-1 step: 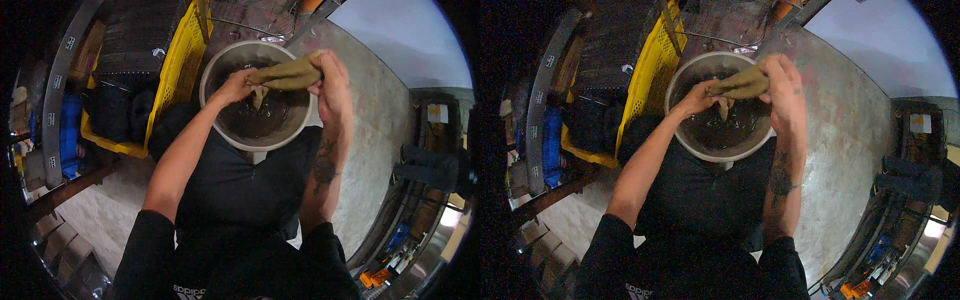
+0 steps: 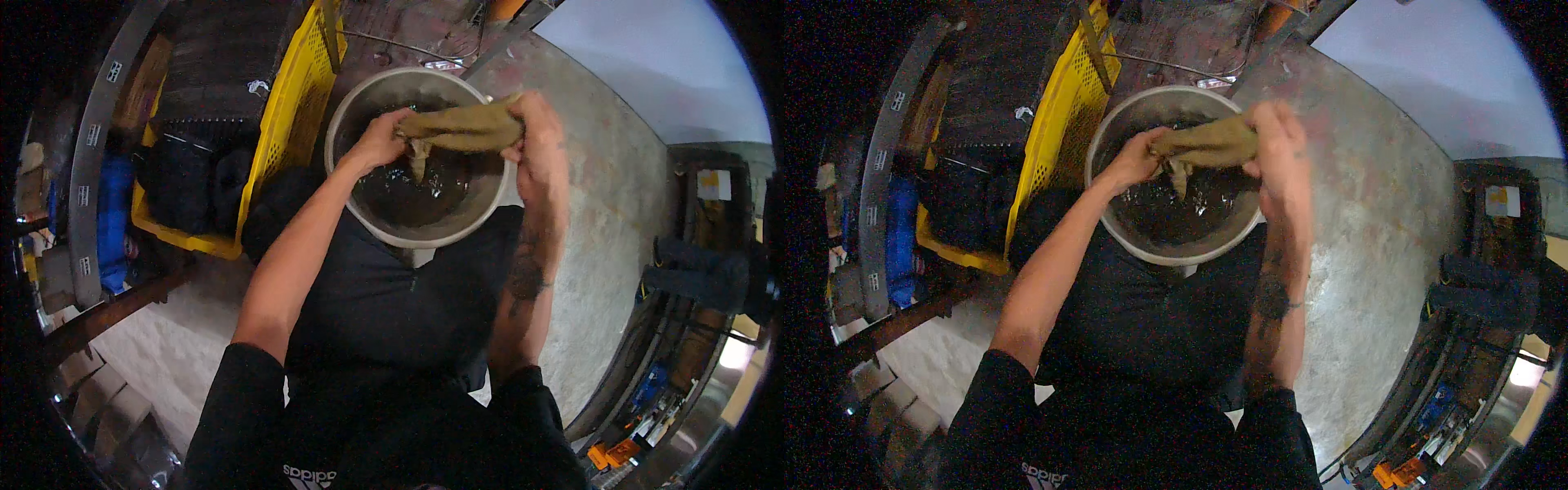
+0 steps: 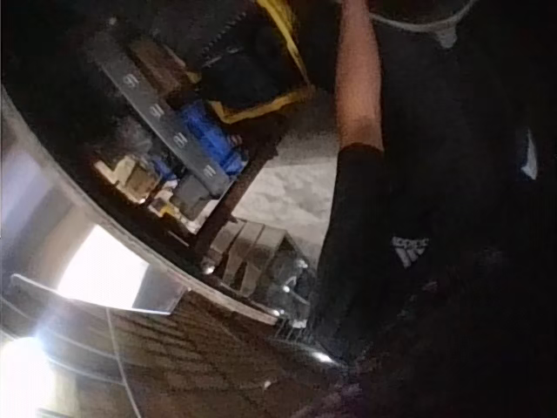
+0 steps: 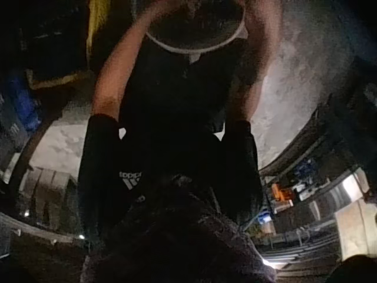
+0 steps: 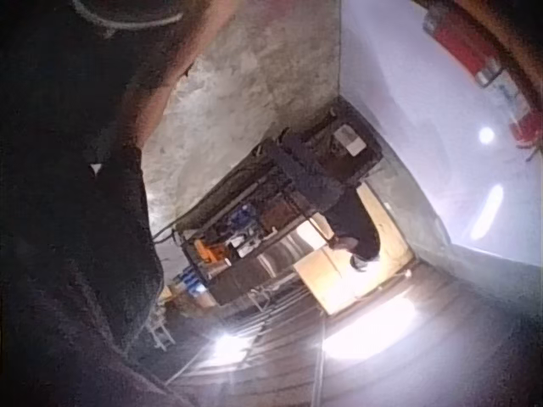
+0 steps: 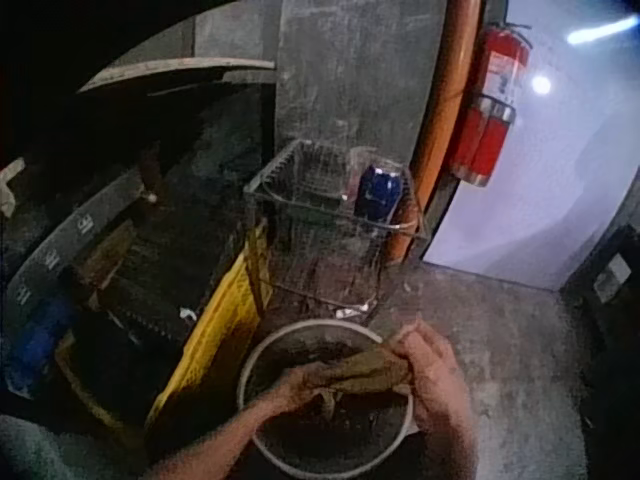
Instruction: The person applies a substance from a small container to the edges of a stainless steel surface using a stick, then wipes the surface with a cloth. The person dips the cloth into a bucket of water, wrings it out, and continues wiping the metal surface.
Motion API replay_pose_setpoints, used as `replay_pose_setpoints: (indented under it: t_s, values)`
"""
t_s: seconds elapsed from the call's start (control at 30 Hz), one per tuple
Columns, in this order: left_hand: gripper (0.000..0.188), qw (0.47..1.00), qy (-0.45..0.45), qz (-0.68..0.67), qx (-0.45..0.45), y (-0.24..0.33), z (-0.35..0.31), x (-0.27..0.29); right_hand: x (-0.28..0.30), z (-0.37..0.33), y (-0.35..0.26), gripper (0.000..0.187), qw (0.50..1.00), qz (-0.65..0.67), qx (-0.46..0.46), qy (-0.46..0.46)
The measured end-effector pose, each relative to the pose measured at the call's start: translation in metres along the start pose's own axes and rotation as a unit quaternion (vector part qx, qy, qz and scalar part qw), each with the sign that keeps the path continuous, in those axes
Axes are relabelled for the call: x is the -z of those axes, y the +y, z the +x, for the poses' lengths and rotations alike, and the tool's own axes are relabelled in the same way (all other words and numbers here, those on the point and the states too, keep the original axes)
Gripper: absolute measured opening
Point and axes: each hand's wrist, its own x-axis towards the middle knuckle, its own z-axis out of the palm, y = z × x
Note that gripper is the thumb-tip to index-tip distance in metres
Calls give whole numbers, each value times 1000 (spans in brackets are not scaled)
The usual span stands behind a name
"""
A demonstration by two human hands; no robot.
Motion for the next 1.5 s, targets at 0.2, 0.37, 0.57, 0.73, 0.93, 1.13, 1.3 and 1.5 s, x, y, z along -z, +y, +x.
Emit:
replay_pose_setpoints:
  t_s: [0.2,0.37,0.57,0.73,0.93,1.13,1.3,1.5]
  values:
    - [44,996,43,-54,-64,31,4,7,8,36,159,50,972,-132,-169,-100]
    - [42,988,-43,-122,-80,29,0,16,-41,49,179,69,914,213,-329,-102]
    - [44,966,-72,-248,-15,29,10,14,-34,56,194,64,810,463,-313,-174]
    - [43,995,79,46,33,26,21,16,-39,51,163,60,818,464,-300,-162]
    - [51,949,5,-277,153,5,22,24,-39,48,160,62,823,452,-285,-191]
    - [37,940,42,-337,30,9,20,10,-49,36,133,65,808,496,-263,-178]
    - [58,916,-15,-341,212,22,26,-2,-54,40,145,63,782,503,-272,-248]
    - [40,922,-22,-339,183,4,43,-9,-53,44,159,54,826,386,-299,-281]
